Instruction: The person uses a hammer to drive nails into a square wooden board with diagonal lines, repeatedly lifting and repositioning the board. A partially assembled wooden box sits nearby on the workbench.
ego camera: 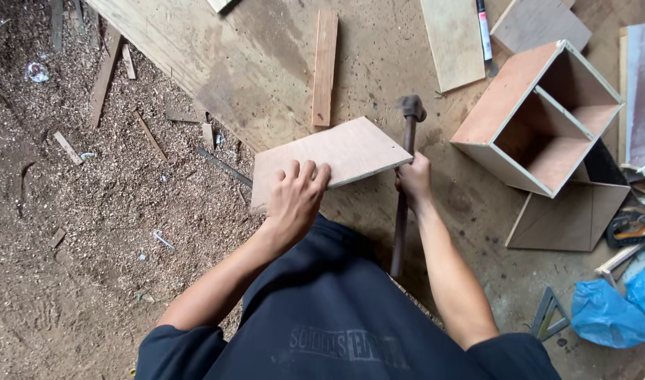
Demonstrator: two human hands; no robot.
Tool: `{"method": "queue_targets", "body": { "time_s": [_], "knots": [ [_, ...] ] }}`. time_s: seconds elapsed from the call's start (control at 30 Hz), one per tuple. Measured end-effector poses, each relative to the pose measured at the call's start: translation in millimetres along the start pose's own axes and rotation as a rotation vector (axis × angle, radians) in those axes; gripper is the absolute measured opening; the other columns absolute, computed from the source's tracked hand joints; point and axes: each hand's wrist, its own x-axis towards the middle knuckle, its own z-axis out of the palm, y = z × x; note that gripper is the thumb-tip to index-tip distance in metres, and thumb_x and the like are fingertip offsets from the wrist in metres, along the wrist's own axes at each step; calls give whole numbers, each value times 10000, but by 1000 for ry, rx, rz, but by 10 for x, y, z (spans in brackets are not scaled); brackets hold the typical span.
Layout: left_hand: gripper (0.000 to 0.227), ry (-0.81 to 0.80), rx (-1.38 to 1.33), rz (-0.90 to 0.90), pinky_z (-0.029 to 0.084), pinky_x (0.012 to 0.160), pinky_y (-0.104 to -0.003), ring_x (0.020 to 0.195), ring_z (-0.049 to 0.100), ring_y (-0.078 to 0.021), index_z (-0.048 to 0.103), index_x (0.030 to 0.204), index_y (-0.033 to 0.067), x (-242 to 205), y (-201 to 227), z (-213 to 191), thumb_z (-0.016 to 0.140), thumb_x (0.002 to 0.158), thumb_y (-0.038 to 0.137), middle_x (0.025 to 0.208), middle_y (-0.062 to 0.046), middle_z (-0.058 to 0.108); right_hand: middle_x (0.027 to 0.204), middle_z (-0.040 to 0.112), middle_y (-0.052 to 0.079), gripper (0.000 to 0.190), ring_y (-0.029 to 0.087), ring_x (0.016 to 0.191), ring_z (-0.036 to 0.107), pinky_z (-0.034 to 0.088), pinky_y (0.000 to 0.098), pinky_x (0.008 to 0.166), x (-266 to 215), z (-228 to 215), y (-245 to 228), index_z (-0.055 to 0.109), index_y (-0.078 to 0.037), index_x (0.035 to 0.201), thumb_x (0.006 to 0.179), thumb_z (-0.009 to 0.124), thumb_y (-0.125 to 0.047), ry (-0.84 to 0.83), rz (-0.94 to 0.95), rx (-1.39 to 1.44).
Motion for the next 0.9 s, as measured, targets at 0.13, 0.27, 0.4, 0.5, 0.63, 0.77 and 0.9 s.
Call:
{"method": "queue_targets", "body": {
  "time_s": [0.13,0.27,0.4,0.5,0.63,0.77,0.9],
  "knots": [
    [318,43,-26,5,476,766,-453,973,597,-297,604,1231,106,-52,13,62,603,929,205,1004,-102,623,649,571,-7,115,69,469,524,424,254,405,79,88,188,606,-81,850,957,595,-121,62,-12,-118],
    [324,52,2,13,505,741,-437,987,617,-288,621,1201,110,-121,3,170,602,889,197,973,-89,640,724,593,-3,127,60,586,540,438,262,463,191,58,472,576,-36,879,970,644,-93,57,-140,-163],
    [134,103,70,23,512,585,-392,776,655,-262,621,1071,95,40,-287,132,598,989,198,838,-82,646,652,506,15,163,130,473,456,350,310,401,257,-113,392,538,-51,1010,953,686,-89,-64,69,46],
    [440,-13,-165,-284,502,493,-470,518,628,-295,626,893,66,322,-751,-124,557,1093,451,633,-126,624,636,472,-36,192,75,462,476,406,248,398,141,-291,183,567,-69,1124,973,620,-175,-277,210,493],
    [555,65,-269,-349,535,600,-506,637,675,-393,661,800,43,699,-1058,-33,571,1046,533,680,-208,673,651,516,2,158,99,432,475,420,276,383,88,-292,-24,528,-144,1109,977,577,-215,-65,345,258],
    [561,116,-299,-403,538,604,-514,688,690,-426,710,866,52,746,-1129,458,584,1024,575,706,-222,697,664,491,-11,220,71,429,420,334,253,350,-55,-333,-120,506,-95,1067,1065,552,-310,94,176,75],
    [715,93,-257,-380,571,558,-464,627,724,-369,757,893,32,662,-1152,645,730,753,734,675,-211,710,664,538,29,309,98,430,479,350,277,354,-243,-313,-365,519,-47,971,1087,559,-331,110,-53,-124]
  ]
}}
